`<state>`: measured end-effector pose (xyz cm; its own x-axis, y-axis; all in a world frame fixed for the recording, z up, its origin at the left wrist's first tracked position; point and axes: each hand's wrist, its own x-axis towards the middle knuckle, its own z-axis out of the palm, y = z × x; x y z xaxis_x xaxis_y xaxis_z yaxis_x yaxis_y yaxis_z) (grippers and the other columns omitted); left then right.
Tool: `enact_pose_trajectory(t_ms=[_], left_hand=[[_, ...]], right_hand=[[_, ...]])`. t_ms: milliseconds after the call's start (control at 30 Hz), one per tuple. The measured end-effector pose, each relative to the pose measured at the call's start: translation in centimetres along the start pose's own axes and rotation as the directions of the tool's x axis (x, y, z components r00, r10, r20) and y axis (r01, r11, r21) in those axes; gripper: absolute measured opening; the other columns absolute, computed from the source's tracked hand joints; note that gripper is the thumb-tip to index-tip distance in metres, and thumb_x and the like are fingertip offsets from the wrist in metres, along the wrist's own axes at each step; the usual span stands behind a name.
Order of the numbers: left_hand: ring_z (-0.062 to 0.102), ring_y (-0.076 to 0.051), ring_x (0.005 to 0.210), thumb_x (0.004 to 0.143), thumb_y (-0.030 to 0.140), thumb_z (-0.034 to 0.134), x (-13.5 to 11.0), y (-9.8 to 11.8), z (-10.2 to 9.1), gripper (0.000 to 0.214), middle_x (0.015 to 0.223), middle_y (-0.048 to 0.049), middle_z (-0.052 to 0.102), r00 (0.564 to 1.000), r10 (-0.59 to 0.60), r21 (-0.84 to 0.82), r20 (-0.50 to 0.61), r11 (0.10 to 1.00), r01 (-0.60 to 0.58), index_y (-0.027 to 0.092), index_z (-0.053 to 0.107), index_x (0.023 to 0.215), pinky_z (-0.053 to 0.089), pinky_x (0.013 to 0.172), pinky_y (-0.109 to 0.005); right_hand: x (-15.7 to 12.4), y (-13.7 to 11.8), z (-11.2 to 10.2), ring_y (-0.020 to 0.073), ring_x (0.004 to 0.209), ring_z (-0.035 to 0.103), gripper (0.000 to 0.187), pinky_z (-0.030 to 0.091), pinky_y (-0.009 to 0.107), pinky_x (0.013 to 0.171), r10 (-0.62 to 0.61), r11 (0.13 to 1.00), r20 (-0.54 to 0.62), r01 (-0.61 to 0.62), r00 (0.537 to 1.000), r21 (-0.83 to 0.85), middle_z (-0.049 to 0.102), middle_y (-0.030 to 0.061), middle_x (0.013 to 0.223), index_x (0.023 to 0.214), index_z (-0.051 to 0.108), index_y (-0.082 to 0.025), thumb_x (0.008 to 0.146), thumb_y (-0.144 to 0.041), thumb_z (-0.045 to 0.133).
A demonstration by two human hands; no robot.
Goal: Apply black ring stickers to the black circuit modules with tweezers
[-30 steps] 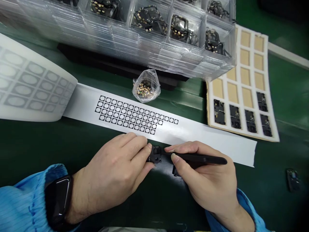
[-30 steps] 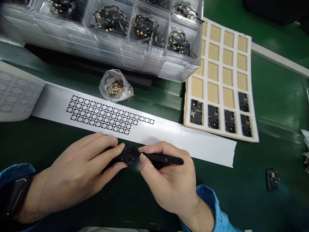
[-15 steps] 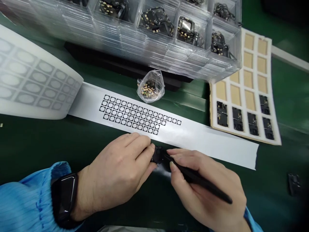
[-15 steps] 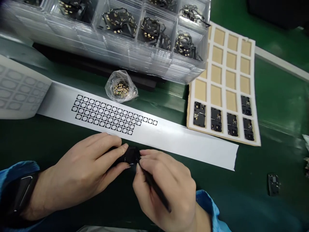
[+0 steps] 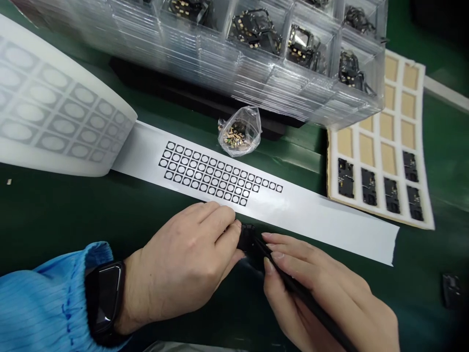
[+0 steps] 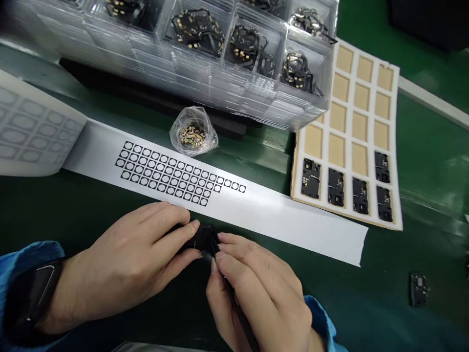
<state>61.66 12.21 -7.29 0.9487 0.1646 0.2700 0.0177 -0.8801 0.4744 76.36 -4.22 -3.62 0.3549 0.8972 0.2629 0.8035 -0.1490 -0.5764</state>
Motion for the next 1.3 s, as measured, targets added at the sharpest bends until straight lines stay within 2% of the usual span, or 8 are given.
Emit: enact_pose_trajectory(t_ms=[133,333,467,567,733,933,1133,1300], left_hand=[[0.063,-0.027,0.09,0.101,0.016,0.06,0.0,0.0,0.0,0.021,0.099,-0.0118,0.067,1.0,0.0,-0.001,0.0,1.0,0.0,0.005,0.071,0.115,0.059,0.071,-0.046],[0.064,-0.028,0.089,0.101,0.014,0.06,-0.1,0.1,0.0,0.021,0.098,-0.0119,0.067,1.0,0.006,0.014,-0.009,1.0,-0.006,0.004,0.072,0.114,0.06,0.071,-0.047],[0.064,-0.028,0.089,0.1,0.014,0.061,-0.1,0.1,0.1,0.02,0.098,-0.0121,0.067,1.0,0.007,0.024,-0.006,1.0,-0.006,0.004,0.072,0.114,0.06,0.071,-0.047],[0.064,-0.027,0.089,0.1,0.014,0.061,0.0,0.1,0.2,0.02,0.098,-0.0122,0.067,1.0,0.006,0.023,-0.009,1.0,-0.006,0.004,0.072,0.113,0.061,0.071,-0.046],[0.063,-0.027,0.088,0.101,0.016,0.061,0.0,0.1,0.2,0.02,0.097,-0.0119,0.067,1.0,0.001,0.012,-0.012,1.0,0.0,0.004,0.072,0.112,0.061,0.071,-0.047],[0.063,-0.027,0.087,0.1,0.016,0.061,-0.1,0.1,0.1,0.02,0.096,-0.0117,0.066,1.0,0.013,0.012,-0.007,1.0,-0.013,0.004,0.073,0.112,0.06,0.07,-0.047],[0.063,-0.028,0.088,0.101,0.016,0.061,-0.1,0.0,0.1,0.021,0.097,-0.0122,0.066,1.0,0.006,0.003,-0.003,1.0,-0.006,0.004,0.073,0.113,0.06,0.071,-0.047],[0.064,-0.028,0.09,0.101,0.015,0.061,0.0,0.0,0.1,0.021,0.098,-0.0125,0.068,1.0,0.014,0.014,-0.013,1.0,-0.014,0.003,0.072,0.113,0.059,0.07,-0.046]], right_hand=[[0.1,0.2,0.1,0.0277,0.092,0.083,0.027,0.073,0.034,0.082,-0.03,0.999,0.007,0.03,1.0,0.012,0.083,0.0056,0.095,0.101,0.072,-0.022,0.081,-0.005,0.076],[-0.6,0.4,0.0,0.0309,0.101,0.081,0.032,0.073,0.038,0.087,-0.068,0.997,0.113,0.072,0.991,-0.036,0.082,0.0099,0.106,0.11,0.071,-0.02,0.081,-0.009,0.079],[-0.3,0.0,0.4,0.0269,0.093,0.082,0.026,0.072,0.035,0.085,0.003,1.0,0.026,-0.004,1.0,0.031,0.082,0.007,0.097,0.102,0.07,-0.022,0.082,-0.006,0.076],[-0.2,0.2,0.7,0.0256,0.091,0.082,0.027,0.072,0.034,0.083,0.022,0.997,0.015,-0.023,1.0,0.071,0.081,0.0064,0.095,0.102,0.069,-0.022,0.082,-0.005,0.075],[-1.0,0.8,0.7,0.0273,0.099,0.081,0.036,0.07,0.037,0.087,0.003,0.998,-0.006,-0.002,1.0,0.058,0.08,0.0052,0.099,0.108,0.069,-0.023,0.079,-0.003,0.078],[-1.5,1.0,0.9,0.0266,0.1,0.08,0.035,0.07,0.038,0.089,-0.02,1.0,-0.038,0.02,0.999,-0.017,0.08,0.0043,0.103,0.108,0.07,-0.023,0.079,-0.005,0.079],[-1.0,1.1,1.3,0.0265,0.1,0.08,0.037,0.07,0.037,0.088,-0.042,0.998,-0.037,0.044,0.998,0.034,0.079,0.0053,0.1,0.108,0.07,-0.02,0.078,-0.001,0.079],[-0.5,0.8,1.2,0.0248,0.099,0.08,0.032,0.069,0.036,0.088,-0.044,0.997,-0.026,0.045,0.999,0.058,0.079,0.0078,0.1,0.105,0.07,-0.018,0.081,0.001,0.077]])
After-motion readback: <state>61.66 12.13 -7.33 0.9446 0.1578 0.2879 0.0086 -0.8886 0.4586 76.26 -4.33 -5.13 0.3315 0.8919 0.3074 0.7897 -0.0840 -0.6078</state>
